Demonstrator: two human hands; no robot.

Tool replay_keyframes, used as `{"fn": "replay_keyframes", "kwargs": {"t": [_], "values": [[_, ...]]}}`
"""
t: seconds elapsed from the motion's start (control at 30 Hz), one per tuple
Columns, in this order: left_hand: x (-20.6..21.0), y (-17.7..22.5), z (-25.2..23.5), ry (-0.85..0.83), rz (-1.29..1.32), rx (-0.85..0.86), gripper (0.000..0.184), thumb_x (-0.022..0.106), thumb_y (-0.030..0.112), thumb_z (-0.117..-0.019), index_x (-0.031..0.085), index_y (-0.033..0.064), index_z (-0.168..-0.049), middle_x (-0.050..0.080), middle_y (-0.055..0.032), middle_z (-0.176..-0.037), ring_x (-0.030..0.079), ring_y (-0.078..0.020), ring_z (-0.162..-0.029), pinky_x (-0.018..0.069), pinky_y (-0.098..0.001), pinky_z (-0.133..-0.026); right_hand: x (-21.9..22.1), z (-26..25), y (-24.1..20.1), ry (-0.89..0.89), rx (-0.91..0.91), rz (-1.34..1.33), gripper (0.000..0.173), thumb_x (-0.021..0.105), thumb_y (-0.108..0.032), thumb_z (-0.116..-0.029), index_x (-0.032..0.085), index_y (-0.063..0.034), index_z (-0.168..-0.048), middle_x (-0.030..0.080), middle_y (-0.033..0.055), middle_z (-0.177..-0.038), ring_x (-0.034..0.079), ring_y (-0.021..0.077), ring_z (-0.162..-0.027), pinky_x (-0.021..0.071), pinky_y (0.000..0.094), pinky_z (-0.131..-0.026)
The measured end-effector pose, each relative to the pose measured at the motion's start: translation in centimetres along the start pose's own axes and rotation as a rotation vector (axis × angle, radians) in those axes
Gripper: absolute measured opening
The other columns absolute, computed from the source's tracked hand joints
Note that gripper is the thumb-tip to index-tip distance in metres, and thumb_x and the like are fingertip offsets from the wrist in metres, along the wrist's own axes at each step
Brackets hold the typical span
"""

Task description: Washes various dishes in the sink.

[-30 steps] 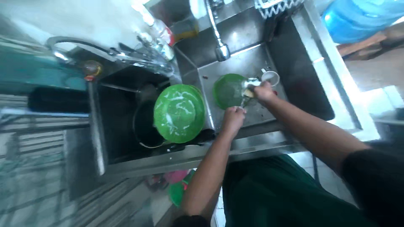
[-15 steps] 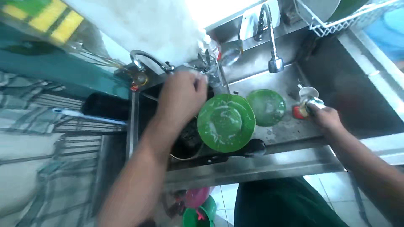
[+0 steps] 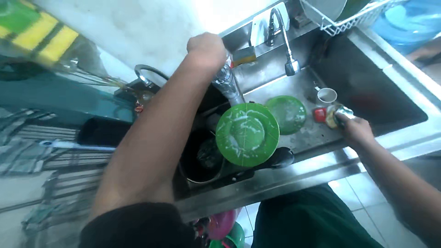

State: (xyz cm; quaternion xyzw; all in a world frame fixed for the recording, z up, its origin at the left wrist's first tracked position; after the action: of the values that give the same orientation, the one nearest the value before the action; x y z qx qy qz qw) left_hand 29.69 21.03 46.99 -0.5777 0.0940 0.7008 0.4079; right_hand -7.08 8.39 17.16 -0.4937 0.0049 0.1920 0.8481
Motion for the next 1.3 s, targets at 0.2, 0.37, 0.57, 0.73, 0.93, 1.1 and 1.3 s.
{"fn": "replay_keyframes", "kwargs": {"t": [0.2, 0.37, 0.57, 0.73, 0.93, 1.1, 1.3], "values": [[2.4, 1.8, -3.3, -0.030, 0.001, 0.010, 0.032, 0.069, 0.013, -0.0922, 0.063, -0.0128, -0.109, 0.062, -0.0331, -0.121, 0.061, -0.0499, -0.115, 0.0478, -0.0688, -0.088, 0.8, 0.1, 1.1, -0.048, 0.004, -0.001, 0.030, 0.060, -0.025, -0.1045, 0.062, 0.0031, -0.114, 0.067, 0.0084, -0.096, 0.067, 0.0109, -0.081, 0.0581, 0.0310, -0.076], [3.4, 2.3, -3.9, -0.018, 0.006, 0.013, 0.030, 0.068, 0.010, -0.0926, 0.063, -0.0135, -0.110, 0.062, -0.0338, -0.122, 0.061, -0.0505, -0.115, 0.0487, -0.0686, -0.087, 1.3, -0.2, 1.4, -0.108, -0.002, 0.040, 0.031, 0.060, -0.025, -0.1043, 0.062, 0.0037, -0.115, 0.067, 0.0108, -0.099, 0.068, 0.0136, -0.084, 0.0589, 0.0336, -0.078], [3.3, 2.5, -3.1, 0.021, -0.015, 0.026, 0.040, 0.076, 0.019, -0.0909, 0.063, -0.0127, -0.113, 0.062, -0.0348, -0.122, 0.060, -0.0529, -0.116, 0.0475, -0.0701, -0.089, 1.6, -1.1, 0.9, -0.153, 0.063, 0.019, 0.034, 0.057, -0.026, -0.1063, 0.059, 0.0038, -0.122, 0.067, 0.0128, -0.103, 0.068, 0.0153, -0.087, 0.0583, 0.0336, -0.079], [3.7, 3.3, -2.3, 0.006, -0.022, 0.035, 0.046, 0.077, 0.031, -0.0910, 0.065, -0.0070, -0.114, 0.063, -0.0334, -0.120, 0.062, -0.0522, -0.114, 0.0487, -0.0702, -0.085, 1.2, -2.5, 0.8, -0.187, 0.101, -0.005, 0.034, 0.056, -0.027, -0.1070, 0.059, 0.0024, -0.124, 0.067, 0.0124, -0.103, 0.068, 0.0158, -0.087, 0.0582, 0.0333, -0.079], [2.2, 5.8, 1.2, 0.156, 0.043, 0.033, 0.052, 0.074, 0.025, -0.0938, 0.056, -0.0115, -0.125, 0.061, -0.0375, -0.121, 0.061, -0.0578, -0.111, 0.0477, -0.0727, -0.084, 0.5, -4.5, 0.0, -0.232, 0.140, -0.005, 0.037, 0.056, -0.031, -0.1064, 0.057, -0.0009, -0.129, 0.066, 0.0122, -0.109, 0.066, 0.0174, -0.092, 0.0576, 0.0362, -0.082], [7.6, 20.4, 4.2, -0.168, 0.364, 0.337, 0.038, 0.069, 0.032, -0.0965, 0.070, 0.0021, -0.120, 0.068, -0.0247, -0.116, 0.066, -0.0445, -0.111, 0.0514, -0.0661, -0.088, -1.7, -8.7, -0.7, -0.259, 0.257, -0.100, 0.056, 0.052, -0.056, -0.1023, 0.058, -0.0088, -0.132, 0.066, 0.0090, -0.110, 0.065, 0.0188, -0.090, 0.0564, 0.0372, -0.076], [25.8, 38.3, -1.1, -0.757, 0.796, 0.215, 0.046, 0.068, 0.027, -0.0978, 0.062, -0.0080, -0.127, 0.063, -0.0280, -0.128, 0.062, -0.0391, -0.120, 0.0488, -0.0578, -0.102, -5.6, -12.2, -2.9, -0.210, 0.232, -0.060, 0.039, 0.051, -0.036, -0.1028, 0.060, -0.0070, -0.127, 0.065, 0.0091, -0.107, 0.064, 0.0190, -0.092, 0.0554, 0.0405, -0.080]]}}
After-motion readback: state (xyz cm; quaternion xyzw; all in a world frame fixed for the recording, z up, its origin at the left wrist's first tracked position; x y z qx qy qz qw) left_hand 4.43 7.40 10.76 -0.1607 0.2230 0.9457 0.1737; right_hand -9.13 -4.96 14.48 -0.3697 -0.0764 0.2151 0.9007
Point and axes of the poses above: each hand's wrist, its own z-axis away from the middle knuckle, its own x-axis out of the palm, y = z × x, the point moved 8 cm from there along -z, towards the middle knuckle
